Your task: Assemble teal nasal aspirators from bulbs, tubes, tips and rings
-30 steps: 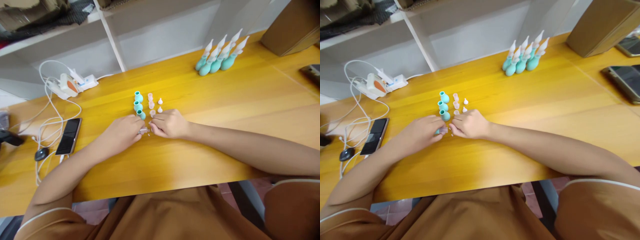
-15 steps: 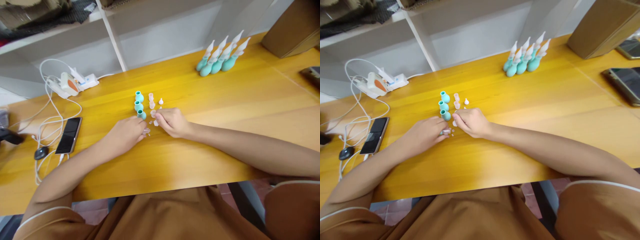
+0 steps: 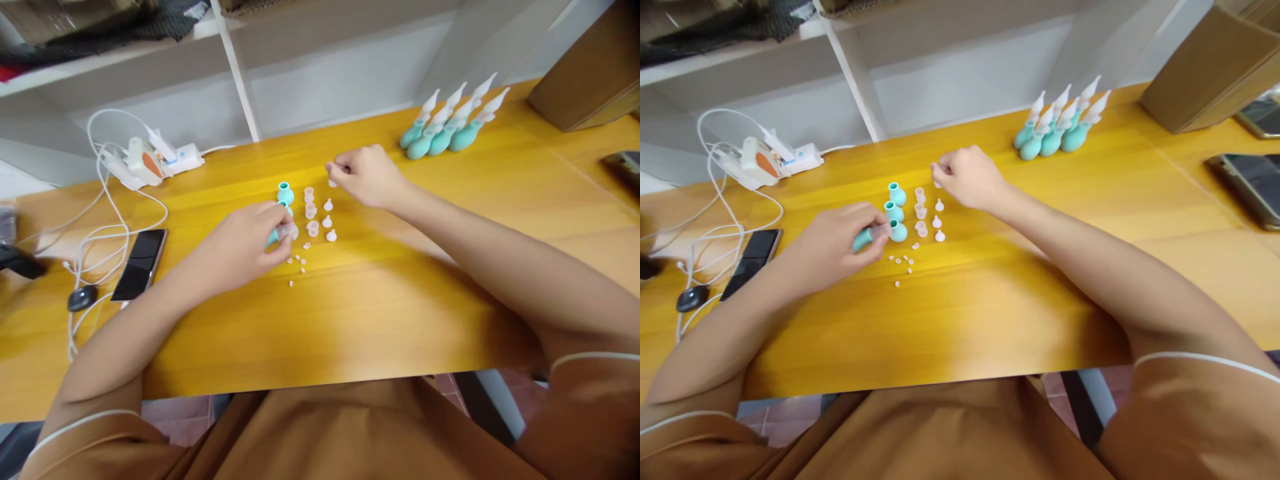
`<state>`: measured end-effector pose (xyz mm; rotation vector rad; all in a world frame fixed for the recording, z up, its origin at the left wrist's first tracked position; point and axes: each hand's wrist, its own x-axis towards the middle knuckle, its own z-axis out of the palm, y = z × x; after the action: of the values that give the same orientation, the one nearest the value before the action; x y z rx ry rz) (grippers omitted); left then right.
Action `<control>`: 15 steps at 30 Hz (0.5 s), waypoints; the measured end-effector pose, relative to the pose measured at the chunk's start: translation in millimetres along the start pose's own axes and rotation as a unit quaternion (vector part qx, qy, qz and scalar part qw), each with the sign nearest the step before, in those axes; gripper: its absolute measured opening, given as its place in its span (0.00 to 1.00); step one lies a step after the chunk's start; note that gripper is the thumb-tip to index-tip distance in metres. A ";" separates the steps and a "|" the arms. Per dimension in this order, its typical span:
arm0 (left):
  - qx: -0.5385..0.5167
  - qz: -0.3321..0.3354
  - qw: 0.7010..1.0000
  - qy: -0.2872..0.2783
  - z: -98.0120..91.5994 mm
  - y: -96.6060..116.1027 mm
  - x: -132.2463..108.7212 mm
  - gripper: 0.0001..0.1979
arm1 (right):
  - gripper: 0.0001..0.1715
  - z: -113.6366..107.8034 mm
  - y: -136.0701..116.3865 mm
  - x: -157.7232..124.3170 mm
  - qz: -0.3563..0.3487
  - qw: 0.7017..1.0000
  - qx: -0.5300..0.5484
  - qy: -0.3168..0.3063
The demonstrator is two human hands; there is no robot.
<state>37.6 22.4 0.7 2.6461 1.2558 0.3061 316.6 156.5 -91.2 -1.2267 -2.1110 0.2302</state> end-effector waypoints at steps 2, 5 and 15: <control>0.006 -0.012 0.999 0.033 -4.4 -4.7 1.7 0.07 | 0.30 10.2 18.6 20.3 0.034 0.997 -0.060 -0.032; 0.016 -0.038 0.997 0.071 -9.4 -9.3 3.8 0.09 | 0.27 25.7 25.9 37.3 0.085 0.988 -0.105 -0.082; -0.032 -0.017 0.985 0.168 -2.7 -20.4 6.9 0.11 | 0.29 17.1 -5.9 38.9 0.153 0.958 -0.194 -0.147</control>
<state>26.1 40.7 -1.4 2.5900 1.3538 0.8007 288.8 188.3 -83.4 -1.8557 -2.2786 0.1424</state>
